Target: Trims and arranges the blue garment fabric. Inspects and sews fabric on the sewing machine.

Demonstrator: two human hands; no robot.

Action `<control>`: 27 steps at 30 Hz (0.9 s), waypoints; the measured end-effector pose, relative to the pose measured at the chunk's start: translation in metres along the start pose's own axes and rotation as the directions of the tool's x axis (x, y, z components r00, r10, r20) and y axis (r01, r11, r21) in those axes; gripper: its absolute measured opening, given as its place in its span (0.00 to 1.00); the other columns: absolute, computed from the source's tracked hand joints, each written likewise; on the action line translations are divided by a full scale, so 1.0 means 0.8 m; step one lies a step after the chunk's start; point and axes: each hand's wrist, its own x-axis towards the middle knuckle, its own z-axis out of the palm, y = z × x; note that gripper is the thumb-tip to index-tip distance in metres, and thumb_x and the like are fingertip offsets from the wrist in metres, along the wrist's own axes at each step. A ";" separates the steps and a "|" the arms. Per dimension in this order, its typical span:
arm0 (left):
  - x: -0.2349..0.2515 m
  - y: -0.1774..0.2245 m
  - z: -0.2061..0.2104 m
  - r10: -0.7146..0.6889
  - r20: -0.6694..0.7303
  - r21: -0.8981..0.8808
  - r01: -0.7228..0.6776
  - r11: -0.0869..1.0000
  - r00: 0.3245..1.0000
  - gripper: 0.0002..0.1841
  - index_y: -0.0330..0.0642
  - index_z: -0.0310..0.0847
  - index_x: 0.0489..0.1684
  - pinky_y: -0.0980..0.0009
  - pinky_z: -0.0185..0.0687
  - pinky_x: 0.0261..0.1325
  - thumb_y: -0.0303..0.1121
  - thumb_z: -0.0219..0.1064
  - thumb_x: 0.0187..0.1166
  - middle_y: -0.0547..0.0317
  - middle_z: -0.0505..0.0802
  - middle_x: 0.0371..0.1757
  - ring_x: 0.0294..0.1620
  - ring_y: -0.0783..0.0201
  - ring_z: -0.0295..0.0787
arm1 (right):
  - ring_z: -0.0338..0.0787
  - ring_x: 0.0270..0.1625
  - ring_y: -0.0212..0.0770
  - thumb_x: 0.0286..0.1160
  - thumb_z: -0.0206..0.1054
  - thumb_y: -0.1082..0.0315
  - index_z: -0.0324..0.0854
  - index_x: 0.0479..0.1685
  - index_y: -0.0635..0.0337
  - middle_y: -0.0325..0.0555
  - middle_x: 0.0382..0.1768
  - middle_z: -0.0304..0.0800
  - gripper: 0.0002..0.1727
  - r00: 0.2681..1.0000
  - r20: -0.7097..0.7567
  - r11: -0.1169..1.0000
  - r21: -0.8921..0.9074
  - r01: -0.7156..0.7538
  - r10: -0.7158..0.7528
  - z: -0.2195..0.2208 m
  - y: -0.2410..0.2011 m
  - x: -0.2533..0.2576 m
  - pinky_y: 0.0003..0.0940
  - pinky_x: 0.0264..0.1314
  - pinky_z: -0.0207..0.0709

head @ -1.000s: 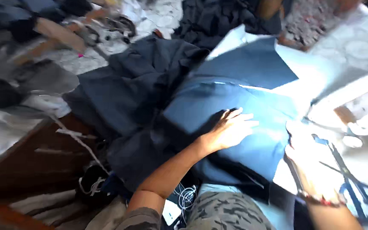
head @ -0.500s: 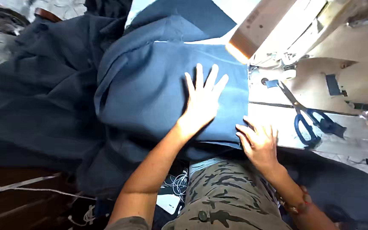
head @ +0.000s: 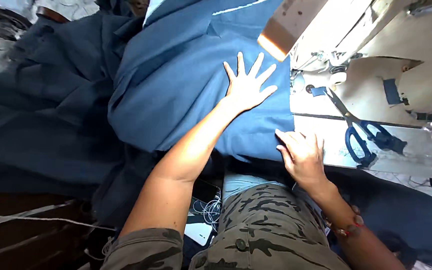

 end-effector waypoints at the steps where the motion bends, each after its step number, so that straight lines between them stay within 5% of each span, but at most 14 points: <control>1: 0.008 -0.003 -0.002 0.033 -0.005 -0.004 -0.033 0.999 0.999 0.38 0.74 0.49 0.95 0.10 0.17 0.73 0.71 0.38 0.83 0.54 0.44 0.98 0.94 0.24 0.23 | 0.87 0.61 0.59 0.80 0.65 0.67 0.92 0.61 0.56 0.51 0.54 0.94 0.16 1.000 -0.001 1.000 -0.008 0.000 0.000 0.005 0.002 -0.004 0.59 0.64 0.72; 3: 0.009 -0.007 0.001 0.131 -0.066 -0.016 -0.133 0.991 0.989 0.37 0.66 0.55 0.94 0.13 0.16 0.76 0.66 0.42 0.86 0.49 0.49 0.97 0.94 0.25 0.26 | 0.88 0.59 0.59 0.79 0.65 0.69 0.94 0.54 0.57 0.53 0.54 0.93 0.13 1.000 -0.022 1.000 -0.013 -0.002 0.002 0.012 0.003 -0.009 0.58 0.63 0.74; 4: 0.002 -0.006 0.006 0.212 -0.170 -0.033 -0.220 0.975 0.962 0.32 0.58 0.66 0.90 0.15 0.20 0.79 0.58 0.47 0.88 0.45 0.59 0.94 0.94 0.27 0.36 | 0.88 0.60 0.59 0.79 0.65 0.69 0.94 0.53 0.56 0.53 0.55 0.94 0.13 0.999 -0.037 1.000 -0.017 -0.002 0.001 0.014 0.002 -0.011 0.57 0.63 0.74; 6: -0.021 0.008 0.012 0.340 -0.412 -0.052 -0.394 0.918 0.845 0.18 0.45 0.89 0.63 0.27 0.54 0.80 0.39 0.56 0.86 0.44 0.88 0.71 0.79 0.35 0.76 | 0.88 0.60 0.58 0.80 0.65 0.67 0.95 0.51 0.53 0.51 0.55 0.94 0.13 0.997 -0.072 1.000 -0.025 -0.013 0.011 0.018 0.003 -0.013 0.57 0.64 0.73; 7: -0.038 0.019 0.013 0.362 -0.438 -0.088 -0.440 0.894 0.823 0.16 0.43 0.92 0.52 0.37 0.67 0.69 0.35 0.56 0.82 0.46 0.93 0.57 0.66 0.40 0.85 | 0.87 0.60 0.58 0.80 0.65 0.66 0.95 0.51 0.53 0.50 0.55 0.94 0.13 0.997 -0.078 0.999 -0.026 -0.025 0.023 0.018 0.002 -0.014 0.58 0.65 0.72; 11: -0.102 0.050 0.021 0.259 -0.320 -0.298 -0.356 0.886 0.912 0.15 0.42 0.94 0.49 0.48 0.70 0.54 0.37 0.61 0.79 0.47 0.92 0.49 0.56 0.45 0.85 | 0.85 0.64 0.60 0.80 0.65 0.66 0.95 0.52 0.52 0.49 0.57 0.94 0.13 0.995 -0.068 0.997 -0.011 -0.073 0.072 0.018 -0.003 -0.017 0.59 0.68 0.70; 16: -0.113 0.049 0.047 0.384 -0.549 -0.182 -0.554 0.812 0.743 0.09 0.39 0.96 0.39 0.51 0.75 0.53 0.24 0.68 0.71 0.45 0.93 0.42 0.50 0.45 0.88 | 0.88 0.56 0.53 0.76 0.68 0.67 0.96 0.45 0.56 0.48 0.49 0.95 0.10 0.982 -0.134 0.979 0.172 -0.112 0.136 0.012 0.007 -0.008 0.55 0.64 0.70; 20: -0.112 0.051 0.048 0.406 -0.530 -0.177 -0.565 0.806 0.745 0.13 0.39 0.96 0.38 0.53 0.72 0.52 0.29 0.63 0.70 0.48 0.91 0.35 0.45 0.48 0.85 | 0.89 0.57 0.53 0.77 0.68 0.70 0.89 0.55 0.64 0.54 0.52 0.93 0.13 0.956 -0.162 0.952 0.227 -0.206 0.245 -0.003 0.016 0.014 0.53 0.62 0.74; 24: -0.098 0.055 0.043 0.365 -0.439 -0.220 -0.492 0.842 0.821 0.16 0.41 0.94 0.52 0.55 0.74 0.43 0.28 0.62 0.74 0.48 0.90 0.31 0.39 0.48 0.86 | 0.84 0.62 0.62 0.75 0.70 0.67 0.78 0.73 0.65 0.59 0.62 0.87 0.26 0.968 -0.050 0.964 0.118 -0.238 0.245 -0.012 0.022 0.029 0.60 0.57 0.72; 27: -0.086 0.057 0.023 0.393 -0.231 -0.291 -0.449 0.845 0.890 0.22 0.46 0.89 0.67 0.56 0.78 0.42 0.26 0.60 0.74 0.45 0.86 0.40 0.43 0.47 0.84 | 0.81 0.67 0.65 0.73 0.72 0.66 0.74 0.78 0.64 0.60 0.67 0.84 0.31 0.966 -0.021 0.963 0.095 -0.253 0.256 -0.012 0.027 0.030 0.61 0.61 0.71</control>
